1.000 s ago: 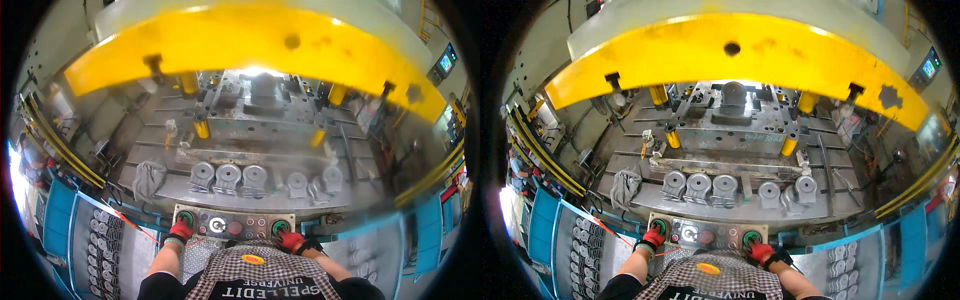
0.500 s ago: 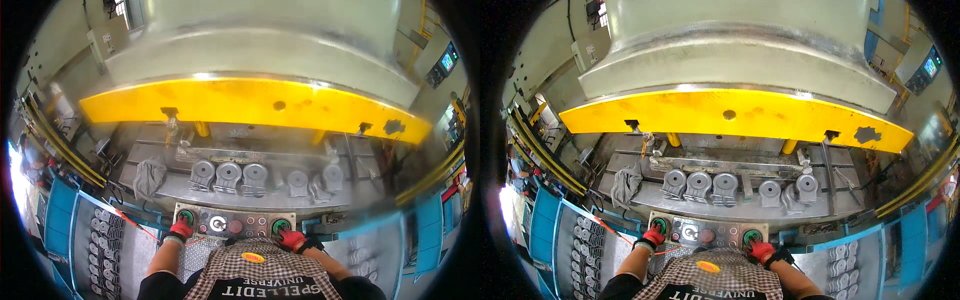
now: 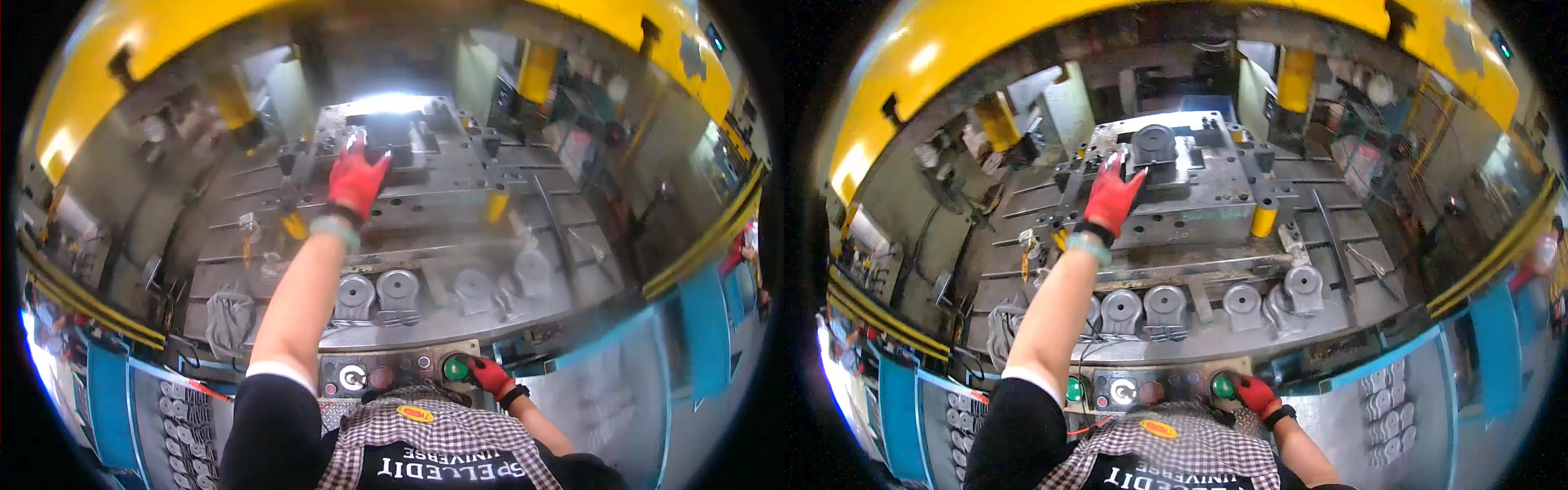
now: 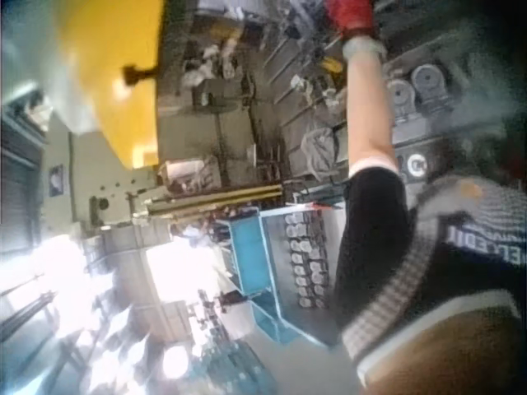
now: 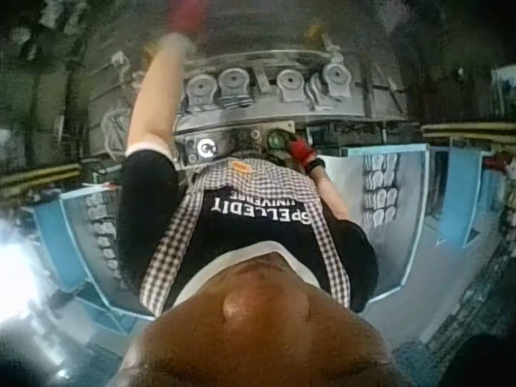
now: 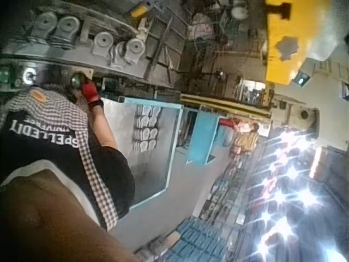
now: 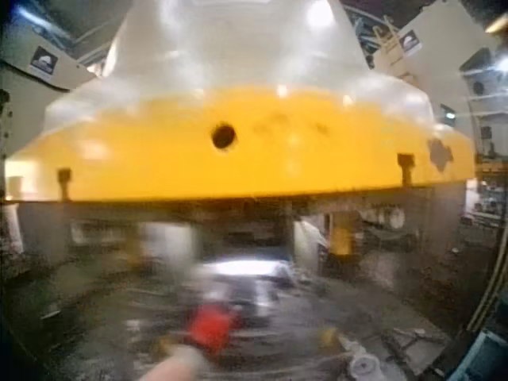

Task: Operating a large hydraulic press to shape metal parts and stacking the finished components.

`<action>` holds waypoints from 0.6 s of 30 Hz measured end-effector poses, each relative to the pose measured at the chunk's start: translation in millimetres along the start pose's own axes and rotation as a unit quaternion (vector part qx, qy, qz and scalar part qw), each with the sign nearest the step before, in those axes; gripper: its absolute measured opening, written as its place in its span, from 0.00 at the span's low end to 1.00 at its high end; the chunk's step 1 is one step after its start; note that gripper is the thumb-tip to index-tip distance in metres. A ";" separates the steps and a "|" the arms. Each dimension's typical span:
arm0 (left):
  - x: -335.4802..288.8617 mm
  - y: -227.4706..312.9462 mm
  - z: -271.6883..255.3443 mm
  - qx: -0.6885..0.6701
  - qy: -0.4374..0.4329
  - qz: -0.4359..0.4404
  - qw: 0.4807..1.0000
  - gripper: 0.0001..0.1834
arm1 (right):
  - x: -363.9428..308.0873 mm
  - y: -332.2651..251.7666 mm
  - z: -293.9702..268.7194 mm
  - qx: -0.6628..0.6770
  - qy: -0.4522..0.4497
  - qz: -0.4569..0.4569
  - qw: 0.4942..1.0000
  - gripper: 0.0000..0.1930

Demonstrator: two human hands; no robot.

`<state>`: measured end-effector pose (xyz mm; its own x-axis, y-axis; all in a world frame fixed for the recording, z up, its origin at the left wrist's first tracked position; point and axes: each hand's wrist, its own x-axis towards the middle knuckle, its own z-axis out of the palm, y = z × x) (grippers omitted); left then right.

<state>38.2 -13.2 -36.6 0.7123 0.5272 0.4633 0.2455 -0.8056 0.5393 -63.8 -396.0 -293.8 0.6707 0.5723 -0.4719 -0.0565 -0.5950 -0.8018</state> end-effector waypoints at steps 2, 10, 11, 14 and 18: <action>38.9 19.3 31.6 0.108 -0.056 -0.044 0.992 0.47 | 4.8 32.7 1.4 0.054 0.082 -0.006 0.995 0.19; 77.6 39.4 77.1 0.189 -0.105 -0.142 0.966 0.55 | 4.8 -36.2 -19.0 0.351 0.159 -0.162 0.908 0.22; 78.5 46.6 72.4 0.178 -0.107 -0.138 0.968 0.54 | 18.5 -33.2 -20.4 0.470 0.138 -0.148 0.859 0.25; 97.3 20.9 61.0 0.055 -0.071 -0.103 0.991 0.45 | 60.2 -22.5 -25.4 0.567 0.063 -0.173 0.803 0.29; 106.3 -48.9 5.2 -0.261 -0.110 0.088 0.955 0.19 | 108.6 -1.1 -28.1 0.303 0.128 -0.237 0.914 0.30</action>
<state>105.3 80.8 -17.4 0.8469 0.2807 0.4516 -0.2114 -0.6014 0.7704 29.9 -349.0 -333.8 0.8730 0.4873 0.0206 -0.0619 0.1527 -0.9863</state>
